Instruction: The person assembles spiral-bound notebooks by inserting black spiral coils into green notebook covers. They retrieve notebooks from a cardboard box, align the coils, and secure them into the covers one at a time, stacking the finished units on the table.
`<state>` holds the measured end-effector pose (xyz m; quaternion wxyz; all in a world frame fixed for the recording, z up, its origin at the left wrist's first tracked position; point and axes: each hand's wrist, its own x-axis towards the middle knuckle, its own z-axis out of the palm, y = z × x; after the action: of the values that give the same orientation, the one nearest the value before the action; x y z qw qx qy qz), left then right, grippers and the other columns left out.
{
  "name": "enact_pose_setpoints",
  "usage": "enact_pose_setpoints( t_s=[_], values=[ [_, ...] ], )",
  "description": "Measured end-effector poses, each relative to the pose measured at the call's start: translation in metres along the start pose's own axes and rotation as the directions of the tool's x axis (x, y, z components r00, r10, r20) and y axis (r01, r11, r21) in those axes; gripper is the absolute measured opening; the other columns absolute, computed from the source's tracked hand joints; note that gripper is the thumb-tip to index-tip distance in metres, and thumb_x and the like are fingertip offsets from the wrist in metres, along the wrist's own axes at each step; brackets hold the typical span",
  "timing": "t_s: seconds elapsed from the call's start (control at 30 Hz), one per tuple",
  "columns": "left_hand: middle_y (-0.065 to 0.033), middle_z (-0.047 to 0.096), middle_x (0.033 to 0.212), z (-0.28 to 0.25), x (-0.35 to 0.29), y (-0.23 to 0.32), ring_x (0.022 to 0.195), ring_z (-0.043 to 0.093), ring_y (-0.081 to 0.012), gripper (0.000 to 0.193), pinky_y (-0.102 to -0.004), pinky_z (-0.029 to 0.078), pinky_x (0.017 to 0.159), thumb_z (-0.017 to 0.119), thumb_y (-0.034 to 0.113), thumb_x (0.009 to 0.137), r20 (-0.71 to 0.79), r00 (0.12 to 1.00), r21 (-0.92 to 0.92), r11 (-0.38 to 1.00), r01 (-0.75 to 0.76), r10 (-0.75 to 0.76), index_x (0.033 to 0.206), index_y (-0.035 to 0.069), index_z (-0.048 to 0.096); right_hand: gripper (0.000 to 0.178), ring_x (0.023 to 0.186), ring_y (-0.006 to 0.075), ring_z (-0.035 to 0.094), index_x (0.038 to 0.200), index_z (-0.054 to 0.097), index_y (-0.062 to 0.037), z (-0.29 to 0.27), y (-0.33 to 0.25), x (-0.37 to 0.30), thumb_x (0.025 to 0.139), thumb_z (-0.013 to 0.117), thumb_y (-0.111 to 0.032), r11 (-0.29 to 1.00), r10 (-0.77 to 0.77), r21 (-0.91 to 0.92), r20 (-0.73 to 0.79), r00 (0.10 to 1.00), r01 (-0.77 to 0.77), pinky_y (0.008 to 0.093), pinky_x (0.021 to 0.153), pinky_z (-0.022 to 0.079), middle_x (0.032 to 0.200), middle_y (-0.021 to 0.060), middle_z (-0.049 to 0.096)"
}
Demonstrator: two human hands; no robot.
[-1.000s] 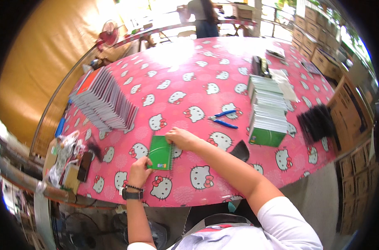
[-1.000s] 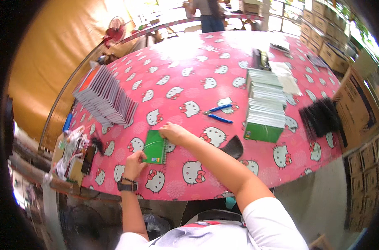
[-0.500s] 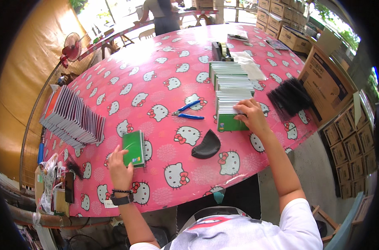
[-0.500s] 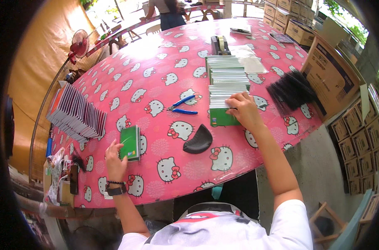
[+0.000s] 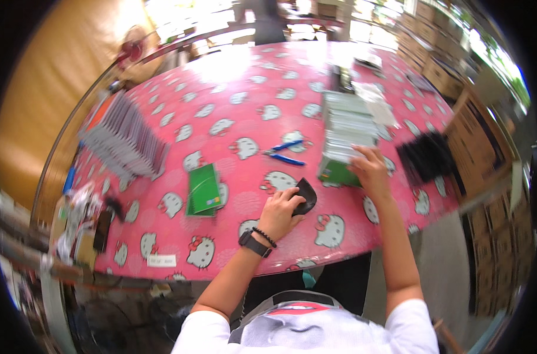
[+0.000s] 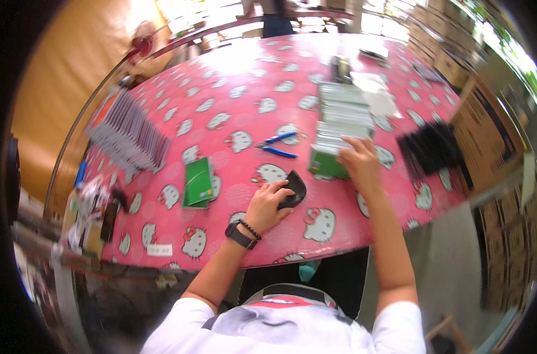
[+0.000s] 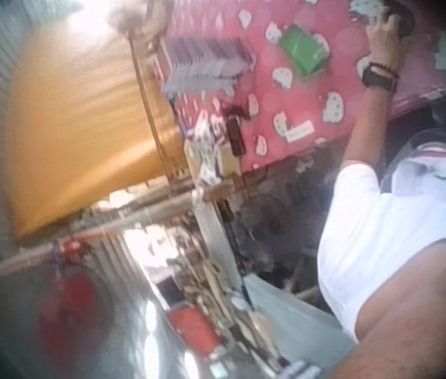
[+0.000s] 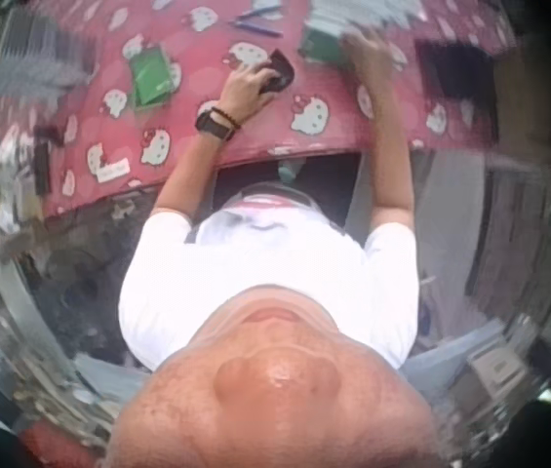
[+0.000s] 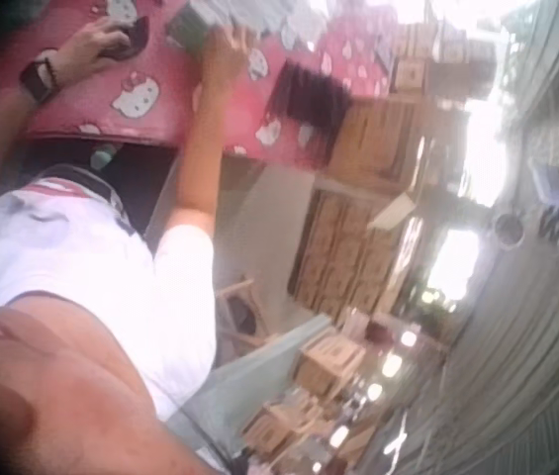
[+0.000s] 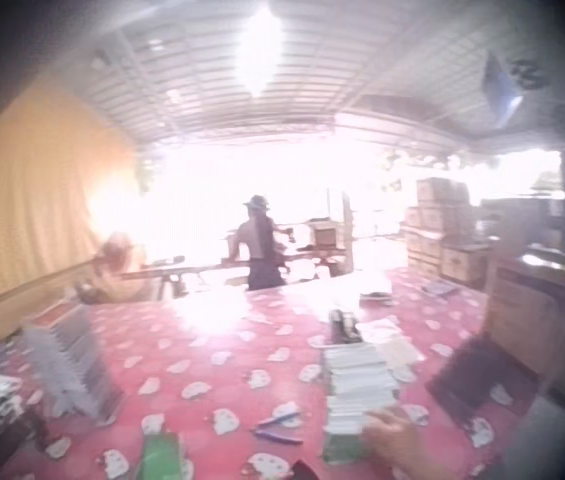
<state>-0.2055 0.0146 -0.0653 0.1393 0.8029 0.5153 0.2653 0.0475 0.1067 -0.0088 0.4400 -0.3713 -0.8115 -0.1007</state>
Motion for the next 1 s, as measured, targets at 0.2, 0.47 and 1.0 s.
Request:
enact_pose_setpoints(
  t_s=[0.2,0.47,1.0],
  values=[
    [-0.0105,0.054,0.124,-0.040,-0.005,0.006,0.121,0.046,-0.0302,0.061,-0.0450,0.037,0.098,0.071,0.012,0.070,-0.335,0.942,0.199,0.975,0.099,-0.027,0.127,0.016,0.049,0.014,0.074,0.0286,0.058,0.081,0.062,-0.0017,-0.043,-0.056,-0.008,0.069,0.068,0.001,0.955,0.065,0.250,0.349,0.935,-0.160,0.0385,0.064,0.046,0.076,0.0104,0.061],
    [-0.0095,0.063,0.093,-0.009,-0.038,0.027,0.083,0.062,-0.0160,0.021,-0.0282,0.050,0.072,0.060,-0.004,0.081,-0.219,0.954,-0.672,0.740,0.003,-0.203,0.100,0.004,0.061,0.011,0.068,0.0165,0.060,0.080,0.064,0.0015,-0.023,-0.087,-0.036,0.073,0.071,0.000,0.737,0.281,0.421,0.521,0.806,-0.529,0.0288,0.061,0.047,0.074,0.0077,0.063],
    [-0.0014,0.066,0.088,-0.002,-0.017,0.066,0.080,0.058,-0.0183,0.020,-0.0323,0.036,0.077,0.061,0.008,0.083,-0.398,0.906,0.095,0.989,-0.113,0.141,0.101,0.010,0.069,0.023,0.073,0.0077,0.054,0.093,0.066,-0.0002,-0.017,-0.006,-0.052,0.089,0.063,-0.022,0.442,0.741,0.558,0.215,0.637,-0.702,0.0264,0.064,0.045,0.077,0.0039,0.061]
  ],
)
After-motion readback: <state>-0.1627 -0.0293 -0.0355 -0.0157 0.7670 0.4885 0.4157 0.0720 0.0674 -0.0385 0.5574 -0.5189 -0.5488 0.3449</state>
